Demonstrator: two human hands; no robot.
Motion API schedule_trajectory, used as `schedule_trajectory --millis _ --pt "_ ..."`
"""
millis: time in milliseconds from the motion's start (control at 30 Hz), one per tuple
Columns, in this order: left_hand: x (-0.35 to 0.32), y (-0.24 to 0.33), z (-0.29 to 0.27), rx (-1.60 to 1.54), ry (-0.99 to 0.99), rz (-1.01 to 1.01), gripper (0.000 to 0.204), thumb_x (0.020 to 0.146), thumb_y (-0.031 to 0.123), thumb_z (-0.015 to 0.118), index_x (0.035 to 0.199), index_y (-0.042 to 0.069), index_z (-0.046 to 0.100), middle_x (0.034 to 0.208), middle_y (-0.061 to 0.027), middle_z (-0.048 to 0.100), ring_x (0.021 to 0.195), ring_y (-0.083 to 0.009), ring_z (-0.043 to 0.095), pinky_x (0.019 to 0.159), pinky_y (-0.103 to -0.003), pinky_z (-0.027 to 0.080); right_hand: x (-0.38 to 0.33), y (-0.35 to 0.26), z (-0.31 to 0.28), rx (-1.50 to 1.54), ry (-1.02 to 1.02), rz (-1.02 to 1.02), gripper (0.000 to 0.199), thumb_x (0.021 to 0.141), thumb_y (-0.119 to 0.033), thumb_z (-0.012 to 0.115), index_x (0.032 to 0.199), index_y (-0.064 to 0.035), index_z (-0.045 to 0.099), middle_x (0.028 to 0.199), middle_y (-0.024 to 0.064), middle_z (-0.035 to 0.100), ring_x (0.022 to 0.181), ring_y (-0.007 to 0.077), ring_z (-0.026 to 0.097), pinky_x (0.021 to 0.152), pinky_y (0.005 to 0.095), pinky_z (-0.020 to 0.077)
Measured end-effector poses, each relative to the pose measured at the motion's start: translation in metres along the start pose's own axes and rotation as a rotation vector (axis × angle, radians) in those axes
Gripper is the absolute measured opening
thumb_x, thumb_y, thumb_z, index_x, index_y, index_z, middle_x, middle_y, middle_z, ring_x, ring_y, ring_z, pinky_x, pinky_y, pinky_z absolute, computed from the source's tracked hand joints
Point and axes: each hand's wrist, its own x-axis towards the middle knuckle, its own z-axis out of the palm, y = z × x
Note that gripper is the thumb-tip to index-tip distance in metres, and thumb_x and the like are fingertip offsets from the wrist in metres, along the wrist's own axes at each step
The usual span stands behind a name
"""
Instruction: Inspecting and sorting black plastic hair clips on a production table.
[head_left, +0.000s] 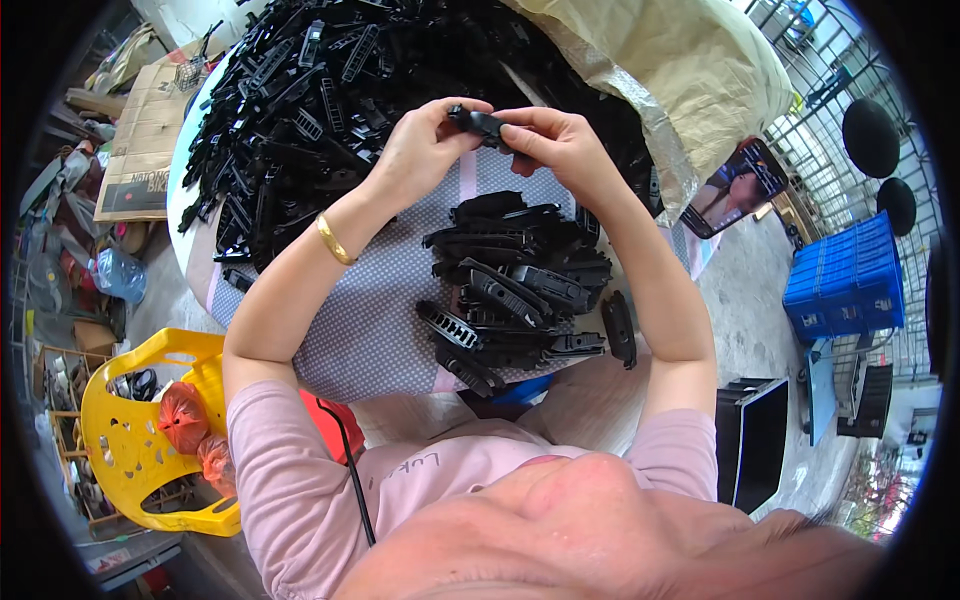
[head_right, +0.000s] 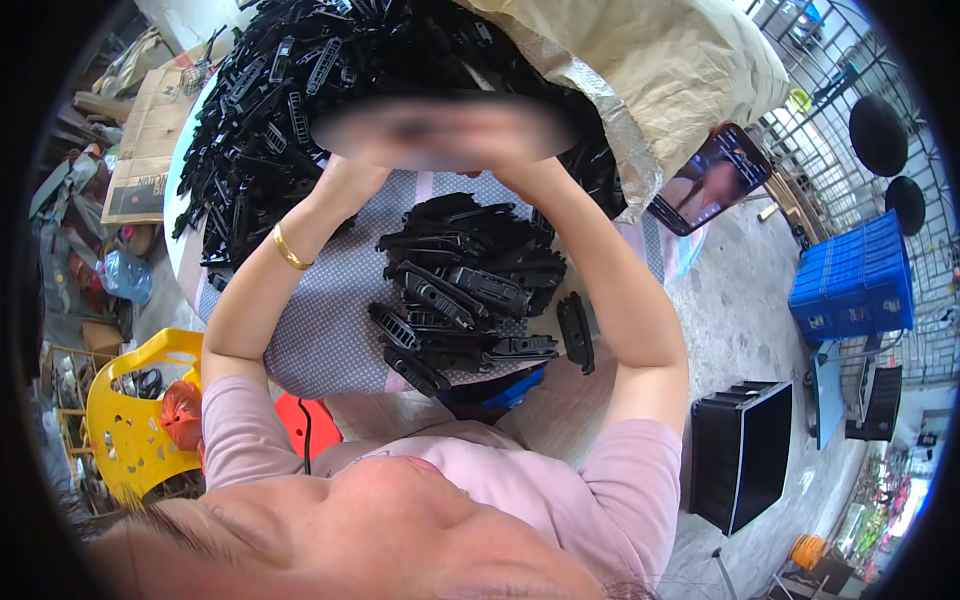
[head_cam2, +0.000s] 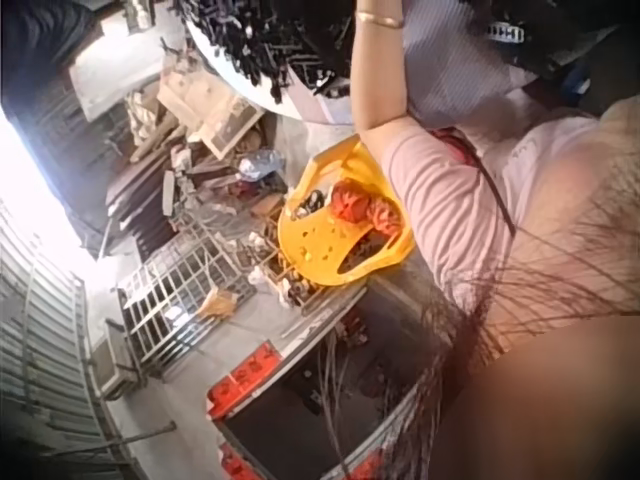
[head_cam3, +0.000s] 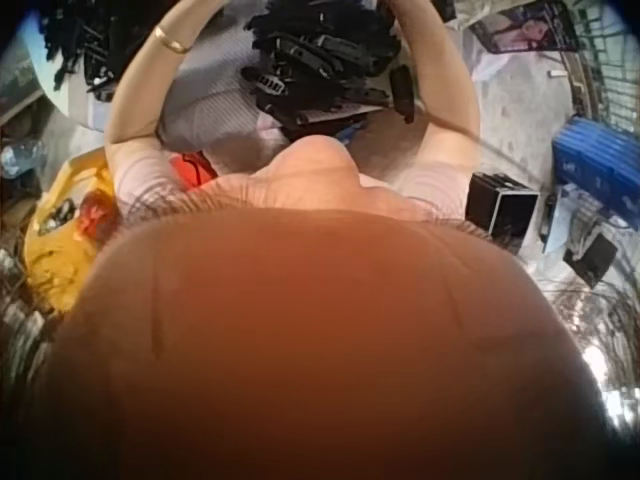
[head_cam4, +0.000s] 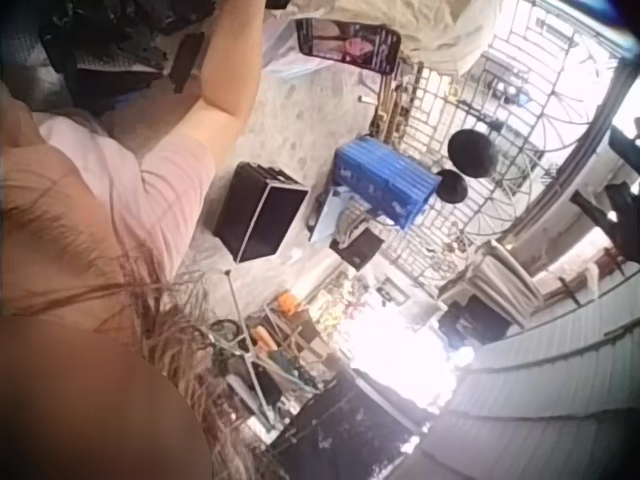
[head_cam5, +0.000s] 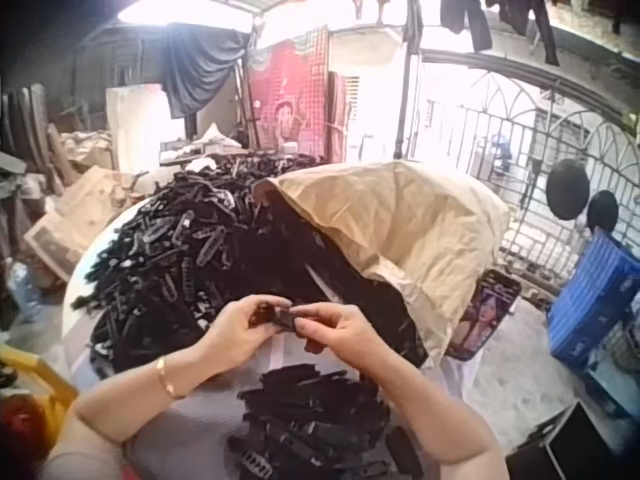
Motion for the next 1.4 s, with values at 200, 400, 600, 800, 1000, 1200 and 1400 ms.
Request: schedule_trajectory --millis 200,400,600,800,1000,1200,1400 --pt "-0.003 0.002 0.002 0.004 -0.009 -0.051 0.038 0.082 0.001 0.063 0.119 -0.003 0.058 0.096 -0.0083 0.066 0.084 -0.0129 0.064 0.079 -0.023 0.052 0.0 0.017 0.006 -0.277 0.122 -0.254 0.026 0.084 -0.014 0.068 0.106 0.0002 0.066 0.084 0.0033 0.066 0.067 0.007 0.058 0.061 0.0199 0.0486" --pt "-0.009 0.007 -0.003 -0.141 -0.005 -0.092 0.038 0.082 0.004 0.066 0.118 -0.003 0.059 0.097 -0.0081 0.066 0.081 -0.0101 0.062 0.076 -0.02 0.051 -0.005 0.011 0.013 -0.623 0.238 -0.519 0.023 0.079 -0.009 0.071 0.1 -0.002 0.069 0.091 0.007 0.063 0.068 0.0101 0.058 0.058 0.0218 0.047" --pt "-0.005 0.006 -0.009 -0.056 -0.039 -0.012 0.035 0.081 0.005 0.068 0.115 0.0 0.062 0.09 -0.0069 0.068 0.077 -0.0082 0.062 0.072 -0.021 0.05 0.001 0.009 0.0 -0.831 0.264 -0.708 0.052 0.073 -0.028 0.077 0.113 0.0 0.06 0.102 0.0116 0.063 0.086 0.0227 0.062 0.082 0.0327 0.0486" --pt "-0.005 0.004 -0.013 0.13 -0.074 0.115 0.034 0.079 0.002 0.068 0.112 0.002 0.064 0.091 -0.0071 0.068 0.078 -0.0085 0.062 0.072 -0.021 0.051 -0.008 -0.001 0.0 -0.692 0.007 -0.381 0.051 0.071 -0.026 0.078 0.11 0.0024 0.061 0.093 0.0123 0.067 0.082 0.0209 0.063 0.073 0.0303 0.0504" --pt "-0.01 0.013 -0.011 0.126 -0.066 0.134 0.032 0.079 -0.001 0.067 0.111 0.001 0.063 0.097 -0.0056 0.067 0.085 -0.0091 0.063 0.077 -0.021 0.051 -0.01 -0.004 0.001 -0.802 0.107 -0.492 0.035 0.076 -0.015 0.074 0.105 0.0022 0.063 0.085 0.0097 0.067 0.076 0.0153 0.062 0.067 0.028 0.05" --pt "-0.013 0.025 -0.009 0.005 -0.435 0.005 0.032 0.078 0.007 0.07 0.107 -0.002 0.064 0.094 -0.0058 0.065 0.081 -0.0102 0.061 0.078 -0.022 0.05 -0.001 -0.006 -0.054 -1.084 0.355 -0.361 0.031 0.087 -0.025 0.059 0.106 -0.0004 0.064 0.102 0.0176 0.065 0.094 0.034 0.062 0.08 0.0371 0.0483" --pt "-0.011 0.012 -0.015 -0.075 -0.769 0.084 0.029 0.086 0.015 0.063 0.111 0.001 0.064 0.102 -0.0098 0.067 0.092 -0.0168 0.062 0.083 -0.028 0.05 0.006 0.022 -0.065 -1.757 0.333 0.021 0.017 0.077 -0.008 0.052 0.087 -0.0012 0.064 0.087 0.0171 0.067 0.091 0.0341 0.062 0.078 0.0413 0.0508"
